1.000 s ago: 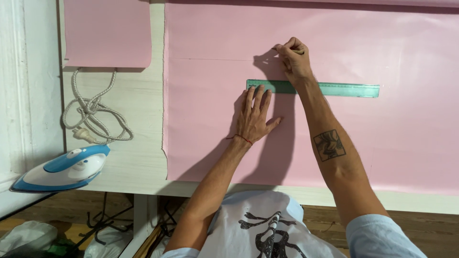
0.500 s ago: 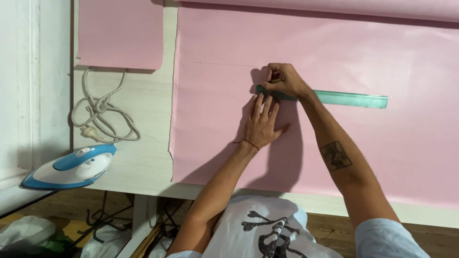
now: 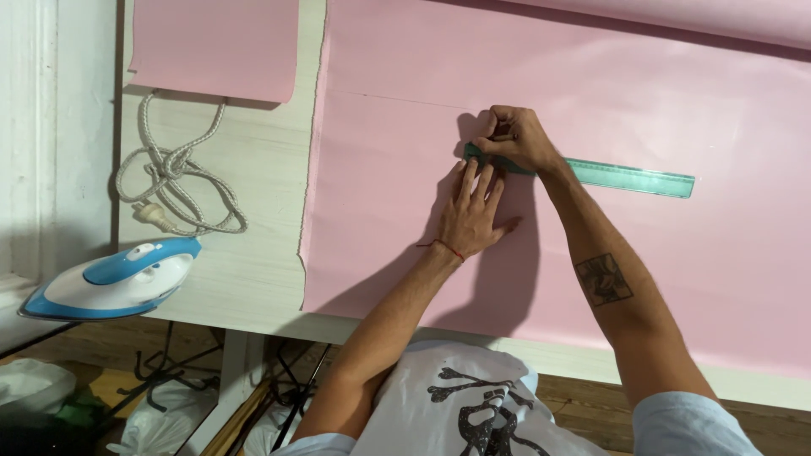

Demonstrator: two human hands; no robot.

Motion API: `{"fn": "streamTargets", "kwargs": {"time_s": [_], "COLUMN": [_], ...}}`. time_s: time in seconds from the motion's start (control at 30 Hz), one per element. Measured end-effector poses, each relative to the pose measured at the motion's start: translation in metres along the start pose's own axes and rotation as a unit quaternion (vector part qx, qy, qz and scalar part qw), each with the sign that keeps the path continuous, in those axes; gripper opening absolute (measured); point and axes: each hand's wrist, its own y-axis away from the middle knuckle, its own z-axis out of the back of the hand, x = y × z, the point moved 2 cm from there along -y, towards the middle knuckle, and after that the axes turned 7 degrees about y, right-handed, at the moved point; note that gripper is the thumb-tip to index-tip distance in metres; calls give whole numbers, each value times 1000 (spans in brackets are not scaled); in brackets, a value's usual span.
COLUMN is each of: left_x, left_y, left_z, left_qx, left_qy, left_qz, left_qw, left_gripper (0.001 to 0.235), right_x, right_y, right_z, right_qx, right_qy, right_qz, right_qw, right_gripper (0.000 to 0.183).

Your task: Measuring and marking a large sheet of material using a ruler and a pen.

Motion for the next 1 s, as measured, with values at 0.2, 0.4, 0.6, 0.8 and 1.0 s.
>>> {"fn": "streamTargets", "kwargs": {"time_s": [0.2, 0.4, 0.6, 0.8, 1.0], "left_x": [1, 0, 0, -3, -4], "left_y": [4, 2, 1, 0, -1], "left_z": [-12, -9, -4, 6, 10], "left_qx": [-26, -16, -19, -26, -16], "left_qy": [8, -5, 4, 10, 14], "left_qz": [-2, 0, -3, -7, 1], "left_qw": [1000, 1000, 1000, 1000, 1000], "left_gripper": [83, 85, 86, 84, 84], "right_x": [9, 1, 8, 5, -3], "right_y": [2, 1, 1, -2, -2], "right_z": [1, 1, 1, 1, 0], "right_qx": [-3, -13, -11, -15, -14], "right_qy": [-31, 8, 2, 33, 15], "right_qz": [0, -8, -8, -17, -18], "right_qw": [1000, 1000, 1000, 999, 1000], "right_gripper": [28, 28, 28, 28, 29]}}
